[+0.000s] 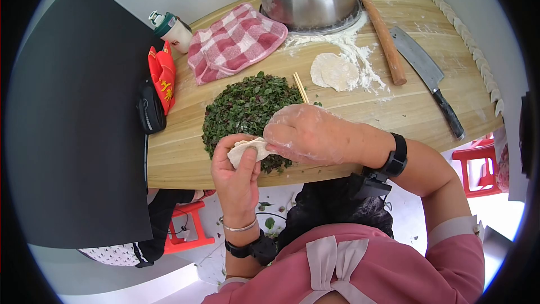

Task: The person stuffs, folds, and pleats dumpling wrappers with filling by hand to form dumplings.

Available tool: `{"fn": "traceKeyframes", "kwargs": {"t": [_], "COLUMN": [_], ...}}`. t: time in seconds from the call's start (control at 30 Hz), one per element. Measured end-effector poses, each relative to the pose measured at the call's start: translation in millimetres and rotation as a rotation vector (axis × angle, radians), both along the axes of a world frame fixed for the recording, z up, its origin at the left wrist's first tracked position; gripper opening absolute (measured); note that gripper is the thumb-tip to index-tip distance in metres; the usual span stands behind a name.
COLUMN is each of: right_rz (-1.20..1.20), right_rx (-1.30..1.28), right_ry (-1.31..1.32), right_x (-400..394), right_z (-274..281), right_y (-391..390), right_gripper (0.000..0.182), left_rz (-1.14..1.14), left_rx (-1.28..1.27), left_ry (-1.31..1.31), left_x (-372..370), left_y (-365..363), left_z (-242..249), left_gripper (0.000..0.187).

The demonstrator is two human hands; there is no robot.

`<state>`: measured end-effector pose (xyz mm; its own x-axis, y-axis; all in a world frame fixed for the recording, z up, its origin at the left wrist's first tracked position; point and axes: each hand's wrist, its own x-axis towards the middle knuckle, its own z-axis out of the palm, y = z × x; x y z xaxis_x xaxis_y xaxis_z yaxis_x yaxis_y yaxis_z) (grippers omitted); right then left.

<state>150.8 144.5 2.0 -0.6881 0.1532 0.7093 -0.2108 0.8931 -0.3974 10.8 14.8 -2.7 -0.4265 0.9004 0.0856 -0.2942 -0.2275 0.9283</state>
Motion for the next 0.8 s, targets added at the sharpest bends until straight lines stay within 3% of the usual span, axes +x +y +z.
{"fn": "traceKeyframes", "kwargs": {"t": [0.4,0.6,0.8], "right_rz": [-0.009,0.001,-0.138], "right_rx": [0.043,0.070,0.146], "right_ry": [-0.131,0.046,-0.129], "right_x": [7,4,12], "right_z": [6,5,17], "right_y": [2,1,-1], "right_gripper": [0.021,0.021,0.027], "left_rz": [-0.016,0.040,-0.024], "left_rx": [-0.068,-0.034,-0.037], "left_ry": [0.171,0.094,0.197], "left_x": [5,8,4], "left_y": [-1,3,1], "left_z": [4,5,3], "left_gripper": [0.020,0.021,0.023]}}
